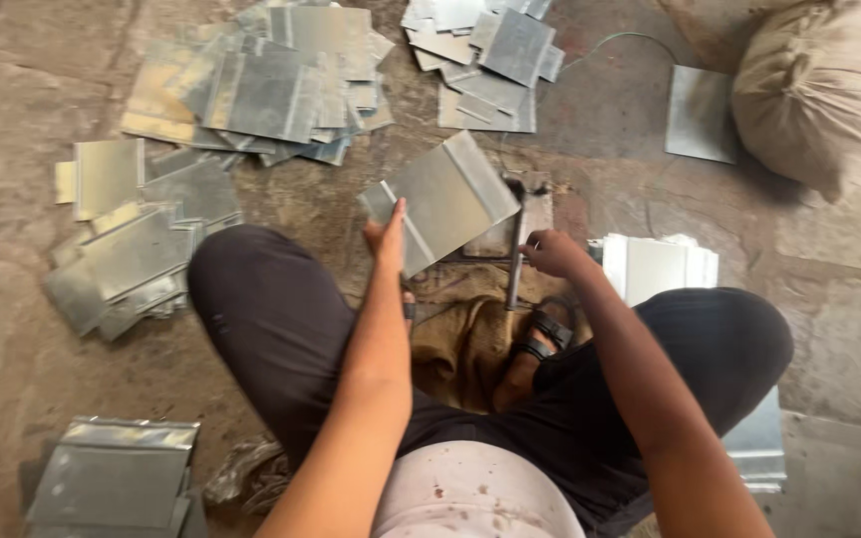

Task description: The person uses a hammer to flatten or bend edges on metal sheets placed on a small wooden block while sitting on the floor.

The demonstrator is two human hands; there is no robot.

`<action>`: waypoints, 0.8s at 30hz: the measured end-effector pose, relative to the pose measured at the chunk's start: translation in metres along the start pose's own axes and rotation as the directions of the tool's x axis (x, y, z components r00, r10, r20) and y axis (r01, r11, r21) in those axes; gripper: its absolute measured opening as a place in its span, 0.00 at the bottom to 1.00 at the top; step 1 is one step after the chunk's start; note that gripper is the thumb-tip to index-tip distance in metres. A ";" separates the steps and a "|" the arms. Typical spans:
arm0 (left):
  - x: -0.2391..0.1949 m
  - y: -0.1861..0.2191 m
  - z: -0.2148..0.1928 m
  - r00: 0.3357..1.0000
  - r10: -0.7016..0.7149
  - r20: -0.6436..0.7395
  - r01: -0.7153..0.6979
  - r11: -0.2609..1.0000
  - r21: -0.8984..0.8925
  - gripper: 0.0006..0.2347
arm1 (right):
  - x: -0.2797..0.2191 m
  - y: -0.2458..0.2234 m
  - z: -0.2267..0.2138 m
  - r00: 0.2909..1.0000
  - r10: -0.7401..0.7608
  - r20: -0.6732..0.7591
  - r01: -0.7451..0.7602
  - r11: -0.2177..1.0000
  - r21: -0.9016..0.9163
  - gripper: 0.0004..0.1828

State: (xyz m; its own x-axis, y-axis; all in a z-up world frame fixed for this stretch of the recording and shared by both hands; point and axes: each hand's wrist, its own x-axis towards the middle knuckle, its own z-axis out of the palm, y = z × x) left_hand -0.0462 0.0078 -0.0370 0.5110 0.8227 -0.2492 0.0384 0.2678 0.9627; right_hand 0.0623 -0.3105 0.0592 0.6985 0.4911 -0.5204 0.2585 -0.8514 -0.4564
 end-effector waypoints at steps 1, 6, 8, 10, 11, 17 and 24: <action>-0.004 -0.002 -0.008 0.999 0.028 0.028 -0.029 0.999 0.038 0.22 | -0.005 0.008 0.006 1.000 0.002 -0.024 -0.005 0.993 -0.119 0.27; -0.006 -0.001 -0.020 0.997 0.058 0.055 -0.074 0.929 0.364 0.26 | -0.025 0.012 0.023 0.986 0.144 0.083 -0.154 0.980 0.125 0.35; -0.006 0.009 -0.028 0.997 -0.069 -0.032 0.074 0.782 0.619 0.32 | -0.027 0.010 0.044 0.978 0.119 0.172 -0.189 0.855 0.483 0.32; -0.007 0.019 -0.026 0.998 -0.058 -0.037 0.069 0.783 0.618 0.35 | -0.018 0.013 0.066 0.994 0.099 0.041 -0.106 0.860 0.499 0.28; -0.010 0.023 -0.024 0.998 -0.055 -0.039 0.068 0.783 0.618 0.37 | -0.014 0.017 0.077 0.996 0.091 -0.024 -0.067 0.862 0.502 0.26; 0.009 0.032 -0.003 0.995 -0.057 0.078 -0.007 0.761 0.648 0.46 | -0.046 0.039 0.061 0.992 0.113 0.064 -0.101 0.355 0.929 0.14; 0.035 0.041 0.018 0.989 -0.011 0.145 -0.117 0.530 0.840 0.43 | -0.096 0.014 0.032 0.930 0.072 -0.360 0.151 0.818 0.554 0.12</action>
State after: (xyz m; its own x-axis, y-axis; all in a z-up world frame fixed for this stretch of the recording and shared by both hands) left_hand -0.0118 0.0383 -0.0046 0.6297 0.7384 -0.2415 0.6816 -0.3759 0.6278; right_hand -0.0224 -0.3638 0.0796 0.9084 0.3296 -0.2573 -0.0527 -0.5202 -0.8524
